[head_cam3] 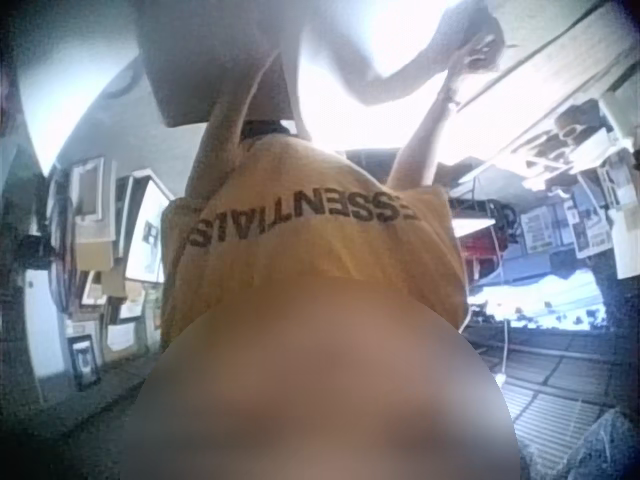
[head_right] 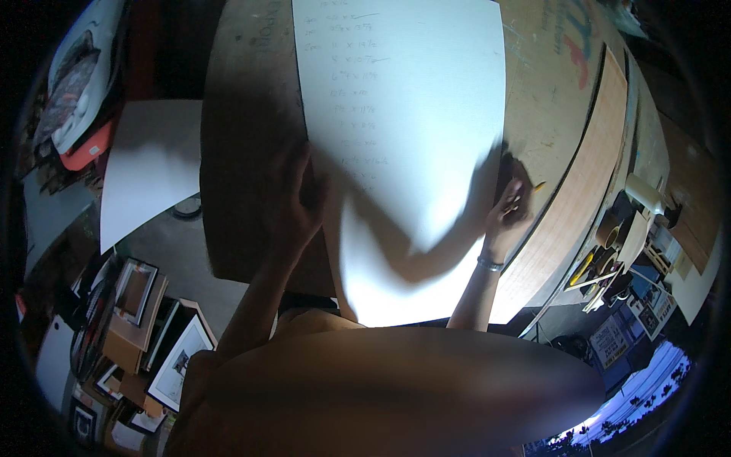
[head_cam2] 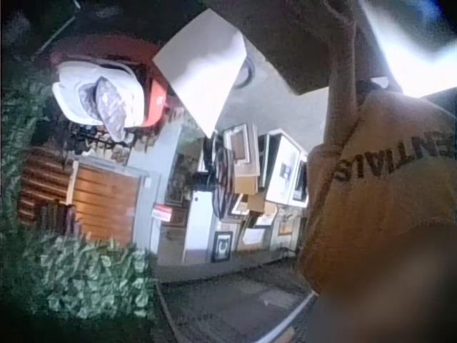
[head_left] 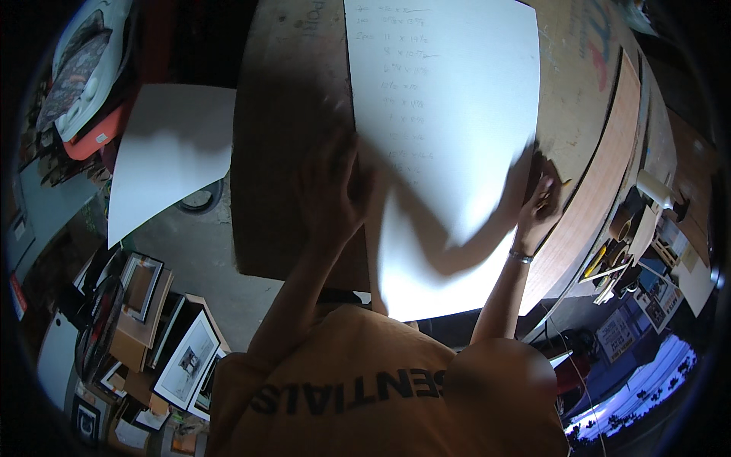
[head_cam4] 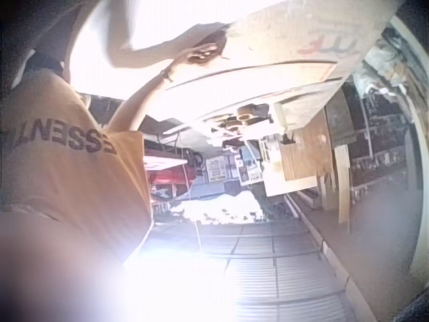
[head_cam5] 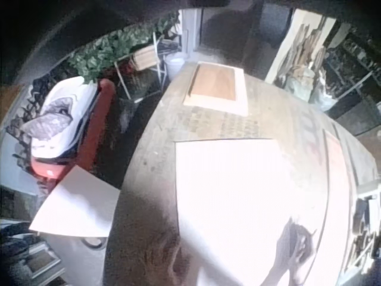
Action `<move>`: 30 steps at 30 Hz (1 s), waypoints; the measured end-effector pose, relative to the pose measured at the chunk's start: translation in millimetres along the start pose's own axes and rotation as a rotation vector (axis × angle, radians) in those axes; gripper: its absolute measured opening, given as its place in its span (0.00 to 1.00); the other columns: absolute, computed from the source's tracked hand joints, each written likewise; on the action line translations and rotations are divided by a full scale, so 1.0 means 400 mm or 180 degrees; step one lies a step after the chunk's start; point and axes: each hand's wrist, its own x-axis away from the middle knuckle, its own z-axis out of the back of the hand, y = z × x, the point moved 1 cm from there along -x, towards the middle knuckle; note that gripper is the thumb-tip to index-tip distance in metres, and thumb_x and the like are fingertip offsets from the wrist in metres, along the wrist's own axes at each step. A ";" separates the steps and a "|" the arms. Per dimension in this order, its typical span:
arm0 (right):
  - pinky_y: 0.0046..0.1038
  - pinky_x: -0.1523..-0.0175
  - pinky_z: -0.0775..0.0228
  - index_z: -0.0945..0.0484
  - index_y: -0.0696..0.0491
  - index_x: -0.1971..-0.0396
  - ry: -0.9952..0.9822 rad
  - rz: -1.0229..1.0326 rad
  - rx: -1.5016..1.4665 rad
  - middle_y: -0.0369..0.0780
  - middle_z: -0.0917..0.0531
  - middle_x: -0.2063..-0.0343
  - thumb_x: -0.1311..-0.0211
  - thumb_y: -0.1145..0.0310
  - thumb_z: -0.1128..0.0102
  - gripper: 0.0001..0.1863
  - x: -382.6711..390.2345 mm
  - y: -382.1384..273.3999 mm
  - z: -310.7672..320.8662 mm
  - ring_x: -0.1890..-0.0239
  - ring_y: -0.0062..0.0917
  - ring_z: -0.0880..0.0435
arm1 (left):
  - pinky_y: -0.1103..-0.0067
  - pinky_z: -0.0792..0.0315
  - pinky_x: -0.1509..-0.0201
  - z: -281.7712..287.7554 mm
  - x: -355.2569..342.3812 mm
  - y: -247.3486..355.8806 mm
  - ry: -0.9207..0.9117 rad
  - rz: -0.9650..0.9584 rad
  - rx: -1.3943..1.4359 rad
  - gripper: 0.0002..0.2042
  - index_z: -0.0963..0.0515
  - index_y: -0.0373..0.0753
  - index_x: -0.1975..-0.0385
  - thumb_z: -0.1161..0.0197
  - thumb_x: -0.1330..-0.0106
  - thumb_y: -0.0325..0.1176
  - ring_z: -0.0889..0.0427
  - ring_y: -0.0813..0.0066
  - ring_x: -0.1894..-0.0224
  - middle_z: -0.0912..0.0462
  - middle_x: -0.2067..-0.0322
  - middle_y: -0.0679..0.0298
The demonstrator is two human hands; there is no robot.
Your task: The person measures and marks a wooden board with a tape measure and pencil, then uses a utility knife and straightedge to cut the board into smaller pieces. The person repeats the measure-mark-cut cycle on additional boards and briefly writes on a white sheet of paper.
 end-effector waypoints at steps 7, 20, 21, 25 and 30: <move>0.43 0.29 0.33 0.22 0.58 0.41 -0.0198 0.0620 -0.0015 0.49 0.19 0.40 0.27 0.78 0.49 0.18 0.055 0.018 -0.017 0.31 0.42 0.27 | 0.52 0.41 0.28 -0.007 -0.083 0.018 0.0104 -0.0331 -0.0127 0.29 0.33 0.47 0.29 0.41 0.27 0.49 0.33 0.53 0.29 0.32 0.32 0.54; 0.38 0.27 0.33 0.19 0.58 0.46 0.0043 0.0318 0.0020 0.43 0.19 0.39 0.32 0.84 0.53 0.20 0.061 -0.007 -0.039 0.33 0.37 0.24 | 0.60 0.32 0.34 0.004 -0.108 -0.002 0.0494 -0.0201 0.0659 0.19 0.26 0.37 0.42 0.37 0.28 0.38 0.25 0.55 0.40 0.25 0.42 0.53; 0.38 0.27 0.33 0.18 0.58 0.46 0.0055 0.0351 0.0029 0.43 0.18 0.40 0.32 0.84 0.53 0.20 0.060 -0.007 -0.038 0.33 0.36 0.24 | 0.62 0.30 0.36 0.004 -0.096 -0.004 0.0657 -0.0121 0.0859 0.17 0.25 0.37 0.44 0.37 0.29 0.36 0.23 0.57 0.43 0.24 0.44 0.53; 0.38 0.27 0.33 0.18 0.58 0.47 0.0075 0.0356 -0.0001 0.42 0.18 0.40 0.32 0.83 0.54 0.19 0.059 -0.007 -0.037 0.33 0.36 0.24 | 0.76 0.25 0.51 0.059 -0.086 0.008 0.1114 0.0222 0.1384 0.11 0.24 0.35 0.52 0.37 0.28 0.33 0.21 0.68 0.53 0.21 0.55 0.53; 0.39 0.28 0.32 0.18 0.59 0.47 0.0024 0.0419 0.0063 0.43 0.18 0.41 0.31 0.82 0.53 0.19 0.062 -0.001 -0.033 0.33 0.37 0.23 | 0.66 0.37 0.34 0.430 -0.148 0.165 0.1980 -0.1241 0.2349 0.15 0.25 0.45 0.43 0.44 0.24 0.42 0.29 0.65 0.38 0.27 0.40 0.56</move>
